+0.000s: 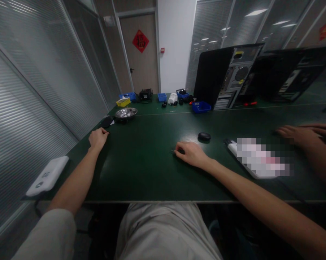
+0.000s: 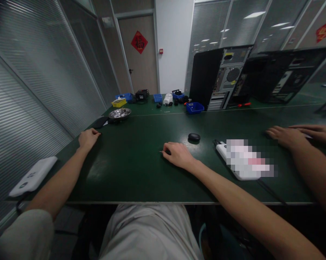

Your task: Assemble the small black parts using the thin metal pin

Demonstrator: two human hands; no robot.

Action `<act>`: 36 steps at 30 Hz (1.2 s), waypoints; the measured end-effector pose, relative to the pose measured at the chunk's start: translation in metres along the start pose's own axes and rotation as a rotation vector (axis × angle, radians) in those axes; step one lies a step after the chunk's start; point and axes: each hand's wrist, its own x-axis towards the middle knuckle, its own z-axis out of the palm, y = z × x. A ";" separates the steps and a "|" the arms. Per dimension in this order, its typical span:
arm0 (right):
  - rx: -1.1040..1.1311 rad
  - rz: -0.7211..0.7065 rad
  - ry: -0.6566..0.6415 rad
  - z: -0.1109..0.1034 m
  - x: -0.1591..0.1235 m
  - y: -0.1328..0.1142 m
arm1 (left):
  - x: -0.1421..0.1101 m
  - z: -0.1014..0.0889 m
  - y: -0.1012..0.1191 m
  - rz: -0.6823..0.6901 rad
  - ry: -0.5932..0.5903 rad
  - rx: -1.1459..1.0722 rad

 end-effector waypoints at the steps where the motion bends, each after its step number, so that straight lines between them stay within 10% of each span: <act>1: 0.000 0.000 -0.004 0.000 0.000 0.000 | -0.003 -0.003 0.009 0.039 -0.005 -0.029; 6: -0.010 -0.008 0.011 0.001 0.001 0.001 | -0.045 -0.016 0.086 0.368 -0.153 -0.358; 13: 0.016 -0.043 0.041 0.005 -0.001 -0.002 | -0.158 -0.012 0.186 0.966 -0.719 -0.753; 36: 0.032 -0.134 0.043 0.017 -0.004 -0.017 | -0.167 -0.015 0.188 1.113 -0.717 -0.798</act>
